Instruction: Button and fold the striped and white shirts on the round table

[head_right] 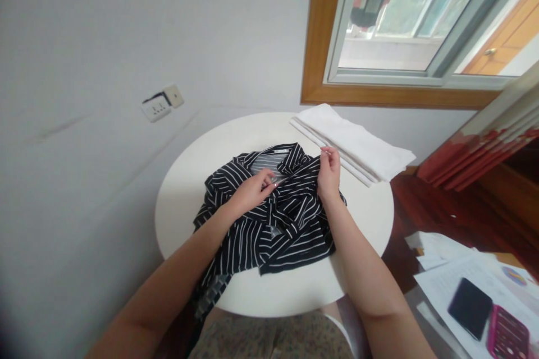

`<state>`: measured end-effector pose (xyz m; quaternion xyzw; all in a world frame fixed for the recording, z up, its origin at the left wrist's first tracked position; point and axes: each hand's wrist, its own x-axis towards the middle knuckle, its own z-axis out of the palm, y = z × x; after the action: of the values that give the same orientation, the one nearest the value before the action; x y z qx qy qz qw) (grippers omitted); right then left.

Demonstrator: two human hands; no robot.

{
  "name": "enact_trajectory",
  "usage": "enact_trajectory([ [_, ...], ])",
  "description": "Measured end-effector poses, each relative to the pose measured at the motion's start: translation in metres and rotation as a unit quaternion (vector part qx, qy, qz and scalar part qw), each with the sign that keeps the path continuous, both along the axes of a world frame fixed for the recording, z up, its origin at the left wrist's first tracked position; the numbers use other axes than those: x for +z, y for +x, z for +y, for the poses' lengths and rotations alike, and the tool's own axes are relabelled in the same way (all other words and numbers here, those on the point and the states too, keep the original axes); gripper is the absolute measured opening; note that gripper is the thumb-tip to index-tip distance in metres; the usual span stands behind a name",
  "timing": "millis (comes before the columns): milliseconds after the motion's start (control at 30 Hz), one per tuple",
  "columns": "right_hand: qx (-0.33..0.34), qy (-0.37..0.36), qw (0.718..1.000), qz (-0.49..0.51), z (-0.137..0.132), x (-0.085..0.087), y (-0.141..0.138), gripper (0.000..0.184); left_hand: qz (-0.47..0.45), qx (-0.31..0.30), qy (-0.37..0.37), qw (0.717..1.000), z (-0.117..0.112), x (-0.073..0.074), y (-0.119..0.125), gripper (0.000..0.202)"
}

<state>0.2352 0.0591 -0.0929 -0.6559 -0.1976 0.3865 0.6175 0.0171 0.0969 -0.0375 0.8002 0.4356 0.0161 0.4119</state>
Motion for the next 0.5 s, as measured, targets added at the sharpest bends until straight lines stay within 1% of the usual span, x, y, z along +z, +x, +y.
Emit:
enact_trajectory([
  [67, -0.048, 0.008, 0.999, 0.0, 0.001, -0.001, 0.005, 0.028, -0.036, -0.004, -0.092, 0.995, 0.002, -0.006, -0.007, 0.022],
  [100, -0.061, 0.007, 0.998, 0.006, 0.001, -0.002, 0.007, 0.03, -0.057, -0.01, -0.127, 0.99, 0.004, -0.007, -0.011, 0.022],
  [167, -0.086, -0.004, 0.996, 0.017, 0.001, -0.003, 0.013, 0.034, -0.094, -0.01, -0.163, 0.982, 0.007, -0.006, -0.016, 0.025],
  [267, -0.106, -0.027, 0.994, 0.031, 0.001, -0.005, 0.02, 0.038, -0.125, -0.014, -0.14, 0.982, 0.008, -0.001, -0.017, 0.027],
  [367, -0.108, -0.028, 0.992, 0.054, 0.002, -0.004, 0.023, 0.04, -0.134, -0.069, -0.101, 0.983, 0.006, 0.002, -0.013, 0.029],
  [433, -0.107, -0.025, 0.991, 0.073, 0.002, -0.002, 0.024, 0.04, -0.136, -0.103, -0.081, 0.982, 0.004, 0.001, -0.012, 0.029],
  [500, -0.106, -0.025, 0.991, 0.084, 0.002, 0.001, 0.026, 0.04, -0.133, -0.121, -0.068, 0.981, 0.004, -0.003, -0.013, 0.027],
])
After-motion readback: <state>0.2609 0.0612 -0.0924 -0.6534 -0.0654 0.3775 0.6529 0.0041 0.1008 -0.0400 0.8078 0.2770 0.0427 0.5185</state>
